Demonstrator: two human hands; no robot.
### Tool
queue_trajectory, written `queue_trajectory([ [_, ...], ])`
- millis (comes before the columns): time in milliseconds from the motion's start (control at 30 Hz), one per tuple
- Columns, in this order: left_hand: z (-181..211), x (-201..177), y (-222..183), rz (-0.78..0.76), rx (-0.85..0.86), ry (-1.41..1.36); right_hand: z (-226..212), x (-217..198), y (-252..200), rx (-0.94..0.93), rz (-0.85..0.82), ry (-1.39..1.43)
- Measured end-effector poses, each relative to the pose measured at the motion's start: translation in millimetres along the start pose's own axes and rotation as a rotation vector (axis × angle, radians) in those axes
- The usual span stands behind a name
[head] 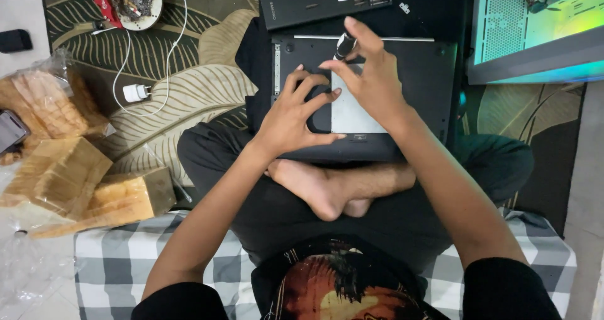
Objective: The person is unscrewing the back cover of a laptop to remove the optical drive and configure a caddy for a secondary storage drive.
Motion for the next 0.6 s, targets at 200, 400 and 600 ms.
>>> queue_trajectory([
  [200, -0.8, 1.6, 0.4, -0.011, -0.007, -0.010, -15.1, 9.1, 9.0, 0.041, -0.229, 0.222],
  [400, -0.8, 0.2, -0.3, -0.003, -0.004, -0.025, -18.8, -3.7, 8.0, 0.009, 0.004, 0.004],
  [600, 0.3, 0.8, 0.2, 0.004, 0.013, -0.004, -5.9, 9.3, 3.3, 0.041, -0.107, 0.163],
])
Point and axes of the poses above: each hand's wrist, its own y-axis towards the middle knuckle, its own x-axis out of the palm, z = x × y, the point moved 9 cm from there along y, towards the middle knuckle, and after that the axes turned 6 degrees about -z, right-handed, at the moved point
